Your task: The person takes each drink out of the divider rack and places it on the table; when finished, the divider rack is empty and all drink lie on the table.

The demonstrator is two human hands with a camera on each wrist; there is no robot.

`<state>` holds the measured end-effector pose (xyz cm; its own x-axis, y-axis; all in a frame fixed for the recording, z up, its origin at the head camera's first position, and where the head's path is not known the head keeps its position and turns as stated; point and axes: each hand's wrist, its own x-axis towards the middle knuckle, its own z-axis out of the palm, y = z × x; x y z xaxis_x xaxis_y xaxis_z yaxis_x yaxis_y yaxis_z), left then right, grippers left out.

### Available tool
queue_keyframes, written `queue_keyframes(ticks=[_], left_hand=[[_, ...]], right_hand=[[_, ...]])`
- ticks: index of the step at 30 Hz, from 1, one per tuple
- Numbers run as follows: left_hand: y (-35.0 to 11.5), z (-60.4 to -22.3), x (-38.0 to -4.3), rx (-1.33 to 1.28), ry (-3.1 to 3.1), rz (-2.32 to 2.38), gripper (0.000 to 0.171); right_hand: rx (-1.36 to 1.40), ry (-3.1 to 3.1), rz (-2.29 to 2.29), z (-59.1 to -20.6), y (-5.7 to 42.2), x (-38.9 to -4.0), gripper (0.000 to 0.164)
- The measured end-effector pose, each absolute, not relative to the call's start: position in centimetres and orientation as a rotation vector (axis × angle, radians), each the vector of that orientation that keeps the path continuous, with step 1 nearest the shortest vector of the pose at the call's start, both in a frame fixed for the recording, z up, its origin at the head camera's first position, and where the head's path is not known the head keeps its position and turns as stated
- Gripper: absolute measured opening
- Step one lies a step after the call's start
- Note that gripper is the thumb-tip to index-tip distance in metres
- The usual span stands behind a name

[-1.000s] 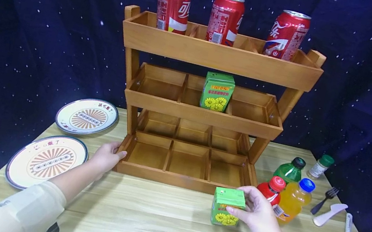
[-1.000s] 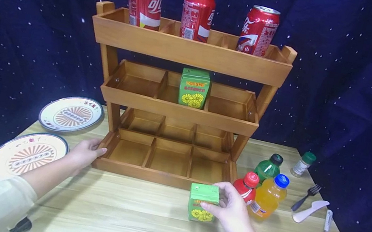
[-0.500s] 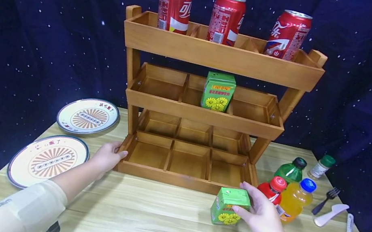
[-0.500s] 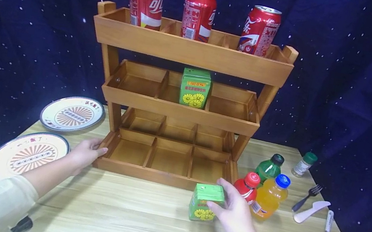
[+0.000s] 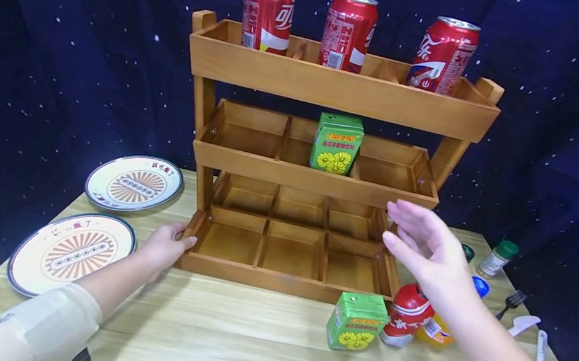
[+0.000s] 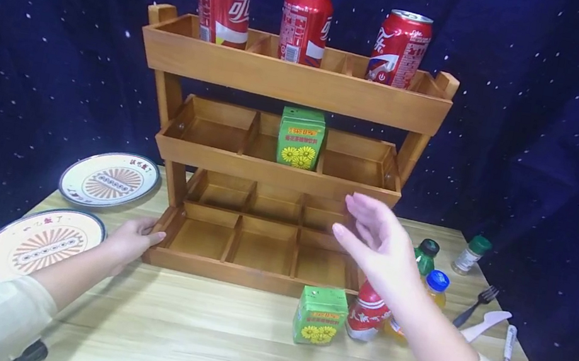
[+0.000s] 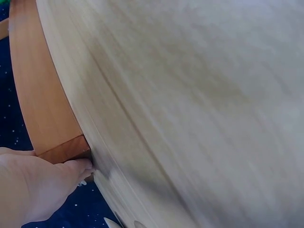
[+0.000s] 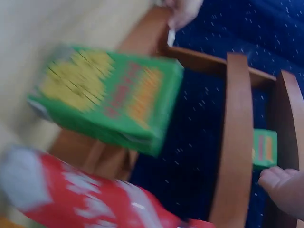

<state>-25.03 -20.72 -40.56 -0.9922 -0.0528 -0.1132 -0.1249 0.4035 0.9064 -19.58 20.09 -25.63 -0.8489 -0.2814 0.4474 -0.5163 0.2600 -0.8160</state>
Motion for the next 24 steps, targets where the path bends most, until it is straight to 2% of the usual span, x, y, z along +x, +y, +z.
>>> queue_keyframes(ticks=[4, 8, 17, 21, 24], left_hand=[[-20.9, -40.5, -25.1, -0.164, 2.575, 1.686, 0.055], [-20.9, -40.6, -25.0, -0.170, 2.572, 1.677, 0.056], [-20.7, -40.8, -25.2, -0.192, 2.567, 1.673, 0.058], [-20.8, -40.7, -25.1, -0.190, 2.565, 1.671, 0.057], [-20.9, -40.7, -25.1, -0.186, 2.568, 1.671, 0.058]], right_hand=[[0.781, -2.276, 1.626, -22.9, 19.1, -22.2, 0.050], [0.731, -2.341, 1.588, -20.9, 18.1, -24.5, 0.061], [0.660, -2.459, 1.567, -19.6, 15.7, -29.3, 0.082], [0.626, -2.464, 1.629, -20.2, 14.8, -31.0, 0.084], [0.644, -2.420, 1.713, -20.6, 14.2, -31.9, 0.075]])
